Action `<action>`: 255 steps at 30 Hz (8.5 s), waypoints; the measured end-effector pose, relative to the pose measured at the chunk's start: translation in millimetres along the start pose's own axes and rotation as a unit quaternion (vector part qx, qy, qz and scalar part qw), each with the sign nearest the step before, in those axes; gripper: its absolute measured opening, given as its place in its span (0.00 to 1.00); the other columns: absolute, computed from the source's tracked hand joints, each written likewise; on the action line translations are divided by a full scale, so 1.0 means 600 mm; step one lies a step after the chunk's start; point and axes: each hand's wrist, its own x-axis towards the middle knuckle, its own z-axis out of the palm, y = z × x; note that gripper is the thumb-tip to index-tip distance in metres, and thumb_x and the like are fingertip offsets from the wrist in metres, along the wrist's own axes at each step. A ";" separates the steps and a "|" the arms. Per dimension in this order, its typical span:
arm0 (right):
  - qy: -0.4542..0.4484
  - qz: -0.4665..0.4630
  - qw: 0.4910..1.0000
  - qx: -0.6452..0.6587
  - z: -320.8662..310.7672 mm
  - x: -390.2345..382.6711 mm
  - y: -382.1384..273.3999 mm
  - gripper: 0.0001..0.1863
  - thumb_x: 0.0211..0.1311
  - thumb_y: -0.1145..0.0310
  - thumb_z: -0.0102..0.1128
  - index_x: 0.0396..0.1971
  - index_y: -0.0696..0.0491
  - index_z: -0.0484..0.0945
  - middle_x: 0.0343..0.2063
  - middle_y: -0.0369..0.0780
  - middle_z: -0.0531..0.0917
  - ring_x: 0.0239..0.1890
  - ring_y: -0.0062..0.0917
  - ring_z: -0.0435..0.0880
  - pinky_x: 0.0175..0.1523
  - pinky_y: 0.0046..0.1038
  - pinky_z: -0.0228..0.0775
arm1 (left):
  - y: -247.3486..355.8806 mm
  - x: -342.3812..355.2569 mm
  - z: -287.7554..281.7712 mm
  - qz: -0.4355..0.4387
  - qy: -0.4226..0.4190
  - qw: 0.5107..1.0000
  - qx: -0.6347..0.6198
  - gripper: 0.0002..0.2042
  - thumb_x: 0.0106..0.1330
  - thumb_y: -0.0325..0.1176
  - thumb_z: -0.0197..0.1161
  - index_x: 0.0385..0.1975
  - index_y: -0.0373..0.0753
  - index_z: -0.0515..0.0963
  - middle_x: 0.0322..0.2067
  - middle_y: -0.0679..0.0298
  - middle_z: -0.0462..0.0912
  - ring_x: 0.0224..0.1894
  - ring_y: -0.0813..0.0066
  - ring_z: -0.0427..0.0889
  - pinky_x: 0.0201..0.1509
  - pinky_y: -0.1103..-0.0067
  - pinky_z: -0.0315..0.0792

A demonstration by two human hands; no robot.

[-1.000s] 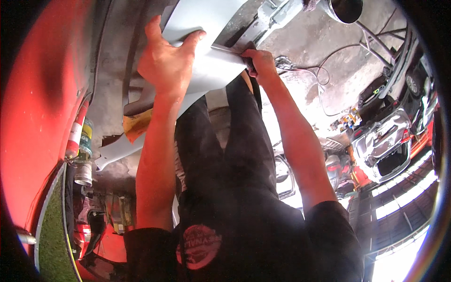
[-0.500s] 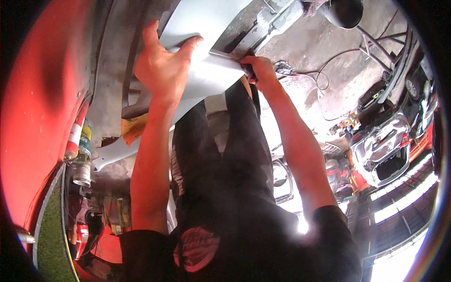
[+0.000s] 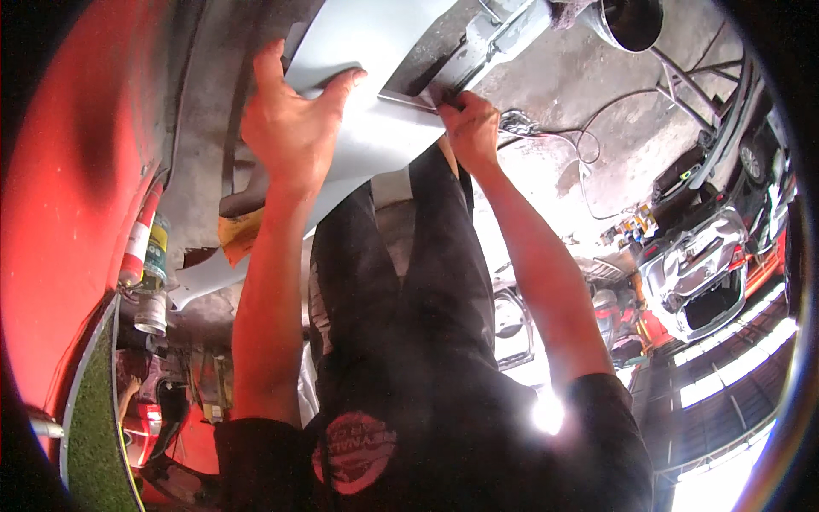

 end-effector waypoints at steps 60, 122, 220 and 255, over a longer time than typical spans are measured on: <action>-0.025 0.039 0.996 0.075 0.000 0.009 0.004 0.11 0.53 0.65 0.69 0.26 0.59 0.84 0.17 0.47 0.79 0.18 0.36 0.79 0.25 0.35 0.69 | 0.002 0.009 -0.001 -0.011 -0.017 0.999 -0.030 0.39 0.49 0.39 0.87 0.58 0.30 0.72 0.42 0.54 0.89 0.41 0.68 0.88 0.52 0.73 0.79; 0.011 0.082 0.991 0.108 0.000 0.017 0.003 0.12 0.57 0.65 0.64 0.23 0.60 0.81 0.16 0.49 0.79 0.18 0.39 0.81 0.26 0.39 0.71 | 0.022 0.015 -0.005 0.001 -0.019 0.998 -0.052 0.36 0.52 0.30 0.85 0.57 0.24 0.70 0.44 0.54 0.86 0.42 0.71 0.86 0.50 0.76 0.81; 0.044 -0.048 0.988 0.144 0.024 -0.010 0.017 0.09 0.59 0.69 0.66 0.28 0.59 0.79 0.22 0.53 0.80 0.29 0.50 0.85 0.33 0.40 0.74 | 0.011 0.014 -0.002 -0.026 -0.035 0.989 -0.139 0.35 0.55 0.29 0.83 0.59 0.24 0.69 0.48 0.54 0.83 0.46 0.69 0.84 0.53 0.75 0.80; 0.057 -0.024 0.997 0.039 -0.033 0.049 0.056 0.11 0.63 0.66 0.64 0.28 0.59 0.78 0.24 0.53 0.81 0.31 0.53 0.83 0.35 0.43 0.75 | -0.007 0.008 0.005 0.025 -0.029 0.992 -0.121 0.33 0.57 0.27 0.81 0.59 0.25 0.70 0.50 0.54 0.82 0.48 0.68 0.84 0.56 0.74 0.78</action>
